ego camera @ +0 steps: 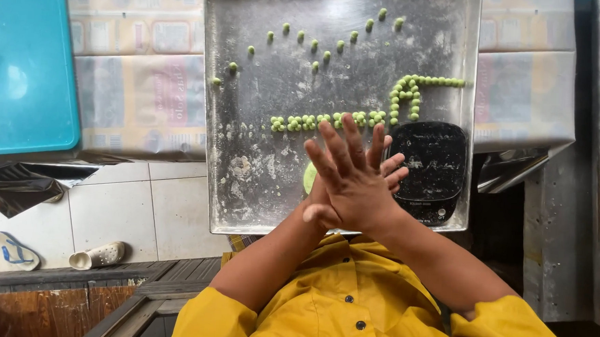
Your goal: Rolling small pieces of green dough into uniform balls and arranging them on a tray.
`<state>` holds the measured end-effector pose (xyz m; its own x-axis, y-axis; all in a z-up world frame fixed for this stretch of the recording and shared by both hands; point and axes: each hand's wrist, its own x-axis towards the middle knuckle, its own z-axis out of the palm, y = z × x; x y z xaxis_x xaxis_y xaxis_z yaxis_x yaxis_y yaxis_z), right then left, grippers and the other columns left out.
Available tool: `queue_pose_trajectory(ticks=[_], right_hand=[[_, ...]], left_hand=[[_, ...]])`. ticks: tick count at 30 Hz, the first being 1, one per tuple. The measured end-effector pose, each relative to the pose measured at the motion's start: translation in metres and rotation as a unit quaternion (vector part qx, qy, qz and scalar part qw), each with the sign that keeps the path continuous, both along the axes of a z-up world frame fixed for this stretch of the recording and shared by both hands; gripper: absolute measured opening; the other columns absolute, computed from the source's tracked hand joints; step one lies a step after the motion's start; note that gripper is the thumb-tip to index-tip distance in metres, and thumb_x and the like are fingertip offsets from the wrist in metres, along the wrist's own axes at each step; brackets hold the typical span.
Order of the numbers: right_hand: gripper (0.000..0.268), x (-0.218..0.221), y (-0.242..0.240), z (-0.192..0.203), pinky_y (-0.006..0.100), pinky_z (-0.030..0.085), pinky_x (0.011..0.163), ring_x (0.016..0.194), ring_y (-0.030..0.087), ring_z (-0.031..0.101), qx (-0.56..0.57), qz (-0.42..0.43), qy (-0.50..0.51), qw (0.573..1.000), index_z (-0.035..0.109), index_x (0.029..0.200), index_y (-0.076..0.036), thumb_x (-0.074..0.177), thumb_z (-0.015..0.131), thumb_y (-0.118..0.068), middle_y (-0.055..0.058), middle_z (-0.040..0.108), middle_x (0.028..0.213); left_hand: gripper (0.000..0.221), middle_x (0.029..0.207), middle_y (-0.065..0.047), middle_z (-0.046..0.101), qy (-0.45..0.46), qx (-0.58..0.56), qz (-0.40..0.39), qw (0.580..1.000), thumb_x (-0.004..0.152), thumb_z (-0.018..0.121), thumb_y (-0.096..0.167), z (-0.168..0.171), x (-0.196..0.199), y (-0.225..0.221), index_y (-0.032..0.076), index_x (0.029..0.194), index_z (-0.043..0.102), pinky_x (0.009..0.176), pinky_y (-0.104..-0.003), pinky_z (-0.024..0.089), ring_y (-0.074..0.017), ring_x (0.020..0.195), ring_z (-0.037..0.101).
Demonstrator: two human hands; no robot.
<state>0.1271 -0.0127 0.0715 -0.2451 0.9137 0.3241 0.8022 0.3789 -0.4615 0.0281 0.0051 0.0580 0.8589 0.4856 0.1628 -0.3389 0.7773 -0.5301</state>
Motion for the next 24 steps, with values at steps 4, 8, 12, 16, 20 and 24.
queue_pose_trajectory(ticks=[4, 8, 12, 16, 20, 24], right_hand=[[0.109, -0.004, -0.005, -0.019, 0.069, -0.019, 0.117, 0.156, 0.048, -0.01, 0.039, -0.004, -0.063, 0.997, 0.008, 0.167, -0.016, 0.088, 0.021, -0.091, 0.02, 0.005, 0.173], [0.111, -0.007, -0.012, -0.026, 0.065, -0.02, 0.119, 0.156, 0.047, -0.011, 0.046, 0.024, -0.024, 0.998, 0.006, 0.166, -0.014, 0.088, 0.024, -0.09, 0.018, 0.004, 0.173], [0.109, 0.013, 0.012, -0.016, 0.065, -0.022, 0.12, 0.156, 0.049, -0.011, 0.05, 0.023, 0.014, 0.998, 0.004, 0.165, -0.009, 0.091, 0.019, -0.086, 0.02, 0.004, 0.172], [0.056, 0.036, 0.011, 0.016, 0.05, 0.024, 0.112, 0.128, 0.036, 0.041, 0.053, -0.112, 0.303, 0.945, 0.043, 0.136, 0.0, 0.103, 0.039, -0.044, 0.02, 0.046, 0.135], [0.019, 0.072, -0.005, 0.01, 0.037, 0.05, 0.1, 0.101, 0.027, 0.07, -0.01, -0.107, 0.26, 0.96, 0.073, 0.108, -0.009, 0.104, 0.055, -0.013, 0.006, 0.07, 0.102], [0.018, 0.048, -0.023, 0.004, 0.041, 0.045, 0.105, 0.108, 0.021, 0.066, 0.022, -0.029, 0.133, 0.99, 0.079, 0.106, -0.019, 0.091, 0.069, -0.018, -0.003, 0.072, 0.113]], left_hand=[[0.087, 0.174, -0.012, 0.003, -0.196, -0.197, -0.014, 0.96, 0.109, 0.048, 0.061, 0.038, -0.012, 0.007, 0.018, 0.172, 0.007, 0.126, -0.059, 0.021, -0.0396, 0.156, 0.004], [0.116, 0.163, -0.019, -0.037, -0.53, -0.232, 0.432, 0.692, 0.093, 0.07, 0.022, 0.007, 0.084, -0.029, 0.009, 0.169, -0.017, 0.122, -0.057, -0.023, -0.0358, 0.149, -0.032], [0.098, 0.165, -0.022, -0.014, -0.274, -0.105, 0.305, 0.906, 0.094, 0.05, 0.049, -0.018, 0.033, 0.001, 0.01, 0.168, -0.002, 0.123, -0.058, -0.006, -0.0396, 0.151, -0.011], [0.108, 0.168, -0.024, 0.021, 0.207, 0.128, 0.032, 0.969, 0.089, 0.019, 0.092, -0.016, 0.008, 0.025, 0.016, 0.165, 0.021, 0.126, -0.059, 0.019, -0.0434, 0.153, 0.022], [0.113, 0.166, -0.023, 0.027, 0.155, 0.141, 0.037, 0.977, 0.088, 0.019, 0.097, -0.035, 0.005, 0.027, 0.017, 0.167, 0.022, 0.126, -0.057, 0.022, -0.0416, 0.152, 0.03], [0.113, 0.168, -0.024, 0.025, 0.141, 0.138, 0.043, 0.979, 0.089, 0.025, 0.095, -0.048, 0.003, 0.026, 0.014, 0.168, 0.019, 0.12, -0.055, 0.038, -0.0407, 0.15, 0.036]])
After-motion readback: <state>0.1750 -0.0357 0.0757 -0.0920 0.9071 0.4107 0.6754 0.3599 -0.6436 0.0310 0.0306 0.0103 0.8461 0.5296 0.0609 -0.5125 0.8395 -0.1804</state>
